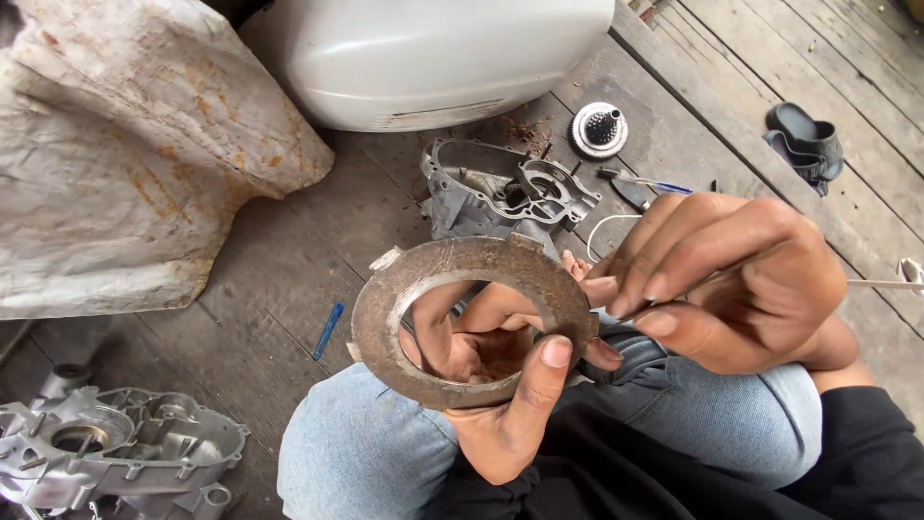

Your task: Cleaning residue from a circular metal engine component using a small metal scraping tool.

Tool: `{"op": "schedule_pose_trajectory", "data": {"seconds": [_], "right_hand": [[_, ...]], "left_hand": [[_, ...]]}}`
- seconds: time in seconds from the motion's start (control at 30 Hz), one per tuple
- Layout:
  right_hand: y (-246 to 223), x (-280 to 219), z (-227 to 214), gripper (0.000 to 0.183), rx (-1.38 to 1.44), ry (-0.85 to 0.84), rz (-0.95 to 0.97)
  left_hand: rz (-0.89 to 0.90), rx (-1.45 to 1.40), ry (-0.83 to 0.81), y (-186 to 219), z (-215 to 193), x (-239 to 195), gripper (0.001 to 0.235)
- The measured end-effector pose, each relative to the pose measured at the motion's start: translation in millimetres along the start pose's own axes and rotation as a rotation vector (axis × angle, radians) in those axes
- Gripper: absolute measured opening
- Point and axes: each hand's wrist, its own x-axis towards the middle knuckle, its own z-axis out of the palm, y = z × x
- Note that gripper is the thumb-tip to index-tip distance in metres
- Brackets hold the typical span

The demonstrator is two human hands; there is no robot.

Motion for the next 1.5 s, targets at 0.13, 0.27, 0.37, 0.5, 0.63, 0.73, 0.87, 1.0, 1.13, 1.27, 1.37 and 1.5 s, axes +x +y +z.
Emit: {"op": "schedule_pose_trajectory", "data": {"seconds": [0.13,0.27,0.37,0.5,0.63,0.73,0.87,1.0,1.13,1.27,1.37,1.5], "right_hand": [[-5.5,-3.1,1.2,0.020,-0.011,0.005,0.073],[-9.2,-1.9,4.2,0.023,-0.079,0.006,0.010],[-15.8,6.7,7.7,0.016,-0.179,0.009,-0.013],[-12.4,5.5,6.0,0.017,-0.247,0.006,-0.028],[-7.3,8.6,9.0,0.017,-0.202,0.021,-0.041],[-1.3,6.4,8.2,0.015,-0.163,0.036,-0.066],[0.1,6.9,8.8,0.015,-0.182,0.033,-0.112],[-6.5,13.0,11.5,0.015,-0.248,0.029,-0.110],[-2.9,9.2,9.0,0.024,-0.266,-0.035,-0.165],[-3.1,5.1,10.3,0.023,-0.268,0.006,-0.111],[-4.7,7.3,9.9,0.019,-0.269,-0.007,-0.087],[-5.2,7.7,8.4,0.016,-0.249,-0.038,-0.049]], "left_hand": [[-0.008,0.014,0.010,10.3,9.0,8.9,0.054],[-0.124,0.048,0.075,14.0,9.9,8.9,0.048],[-0.142,0.048,0.096,14.0,10.3,11.0,0.041],[-0.161,0.043,0.150,12.0,13.6,15.4,0.033],[-0.136,0.009,0.082,5.0,4.9,15.0,0.021],[-0.167,-0.031,0.117,3.2,3.4,12.2,0.023],[-0.175,-0.021,0.120,3.4,2.2,15.0,0.019],[-0.149,-0.008,0.127,1.9,2.3,17.2,0.018],[-0.135,-0.007,0.104,2.7,1.6,18.3,0.016],[-0.152,-0.011,0.100,3.2,1.3,17.3,0.017],[-0.140,0.014,0.106,4.6,0.7,16.6,0.016],[-0.144,0.036,0.110,7.6,1.4,17.2,0.015]]}}
